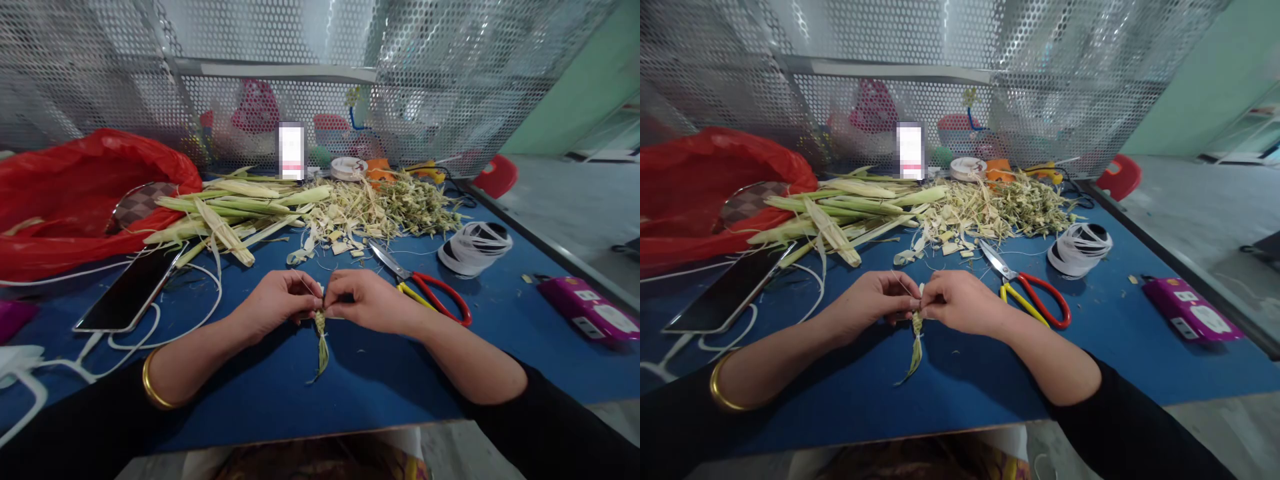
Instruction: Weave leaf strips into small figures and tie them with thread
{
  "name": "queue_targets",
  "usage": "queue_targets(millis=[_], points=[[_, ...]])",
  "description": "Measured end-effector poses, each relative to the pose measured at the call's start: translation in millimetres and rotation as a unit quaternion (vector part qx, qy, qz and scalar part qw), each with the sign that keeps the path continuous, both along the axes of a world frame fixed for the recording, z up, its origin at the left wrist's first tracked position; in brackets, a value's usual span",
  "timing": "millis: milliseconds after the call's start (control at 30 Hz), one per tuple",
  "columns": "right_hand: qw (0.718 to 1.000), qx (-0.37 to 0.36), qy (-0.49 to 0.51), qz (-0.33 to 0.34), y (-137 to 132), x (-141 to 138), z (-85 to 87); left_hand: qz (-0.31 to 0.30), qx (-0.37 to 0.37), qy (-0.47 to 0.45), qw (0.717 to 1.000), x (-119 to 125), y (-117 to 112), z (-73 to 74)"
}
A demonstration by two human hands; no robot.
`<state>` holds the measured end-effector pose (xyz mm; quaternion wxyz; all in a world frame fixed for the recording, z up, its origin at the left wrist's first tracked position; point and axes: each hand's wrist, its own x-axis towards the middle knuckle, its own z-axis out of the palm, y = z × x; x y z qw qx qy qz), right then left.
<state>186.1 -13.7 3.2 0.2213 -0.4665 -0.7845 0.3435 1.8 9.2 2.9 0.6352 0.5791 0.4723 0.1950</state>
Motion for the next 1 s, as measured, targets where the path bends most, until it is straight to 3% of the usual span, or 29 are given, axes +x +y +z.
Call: queue_targets(millis=[133, 267, 400, 533, 600, 800, 1000], points=[[0.99, -0.062, 0.104, -0.065, 2, -3, -12.0, 0.001, 0.008, -0.005, 1.0, -1, -1, -0.6], [0.992, -0.051, 0.108, -0.049, 3, -5, -18.4, 0.004, 0.03, -0.012, 0.999, -2, -1, -4.8], [0.995, -0.023, 0.081, -0.055, 3, -4, -19.8, 0.004, 0.167, 0.028, 0.985, -3, -2, -8.4], [0.996, -0.017, 0.077, -0.05, 2, -5, -23.0, -0.004, 0.387, 0.142, 0.911, -4, -5, -10.0], [0.994, -0.03, 0.092, -0.053, 2, -6, -24.7, -0.01, 0.457, 0.178, 0.872, -5, -6, -11.7], [0.989, -0.06, 0.113, -0.07, 1, -10, -25.5, -0.02, 0.547, 0.212, 0.809, -6, -4, -19.8], [0.985, -0.085, 0.131, -0.069, 1, -11, -23.0, -0.051, 0.637, 0.264, 0.722, -10, 0, -24.9]])
